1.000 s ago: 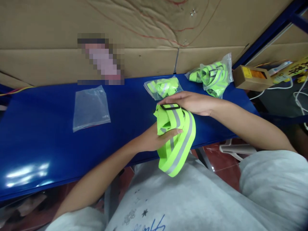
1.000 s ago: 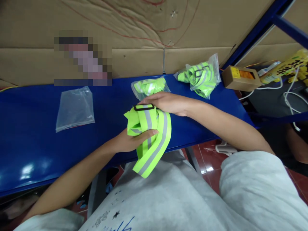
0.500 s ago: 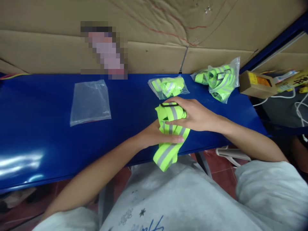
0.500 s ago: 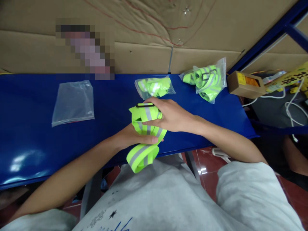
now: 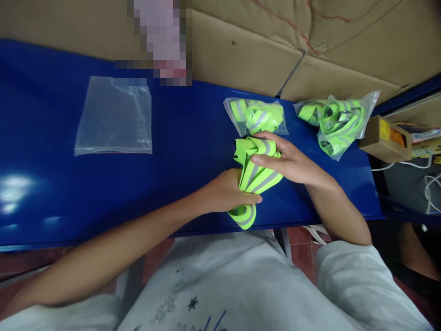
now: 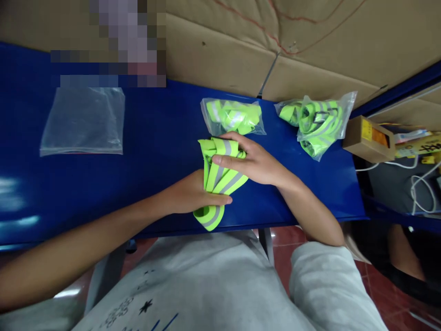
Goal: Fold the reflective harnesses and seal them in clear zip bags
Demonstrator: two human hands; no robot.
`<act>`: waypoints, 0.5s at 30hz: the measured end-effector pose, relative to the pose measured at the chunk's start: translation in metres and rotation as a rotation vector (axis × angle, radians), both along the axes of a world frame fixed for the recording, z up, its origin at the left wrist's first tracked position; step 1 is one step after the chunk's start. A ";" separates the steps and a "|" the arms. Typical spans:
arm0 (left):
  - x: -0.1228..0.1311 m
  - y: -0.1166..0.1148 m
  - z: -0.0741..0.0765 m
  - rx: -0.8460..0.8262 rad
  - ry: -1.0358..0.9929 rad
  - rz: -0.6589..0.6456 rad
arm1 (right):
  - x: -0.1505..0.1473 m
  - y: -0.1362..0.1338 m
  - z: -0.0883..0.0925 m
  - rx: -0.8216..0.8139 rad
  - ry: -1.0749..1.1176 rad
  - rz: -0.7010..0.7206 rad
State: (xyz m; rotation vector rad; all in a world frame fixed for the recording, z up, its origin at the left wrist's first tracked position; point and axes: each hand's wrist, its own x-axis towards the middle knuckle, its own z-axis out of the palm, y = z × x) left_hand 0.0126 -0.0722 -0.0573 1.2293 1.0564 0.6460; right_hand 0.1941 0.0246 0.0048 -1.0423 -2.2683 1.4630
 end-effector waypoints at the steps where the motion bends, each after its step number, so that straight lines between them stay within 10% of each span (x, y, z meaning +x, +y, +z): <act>1: -0.001 0.001 0.001 -0.014 -0.003 0.013 | 0.001 -0.001 0.000 -0.011 0.011 -0.017; 10: -0.006 0.012 0.013 -0.236 -0.133 0.131 | 0.001 -0.005 -0.006 -0.525 0.263 -0.234; 15: -0.001 0.011 0.017 -0.248 -0.160 0.160 | -0.003 -0.015 0.005 -0.420 0.354 -0.228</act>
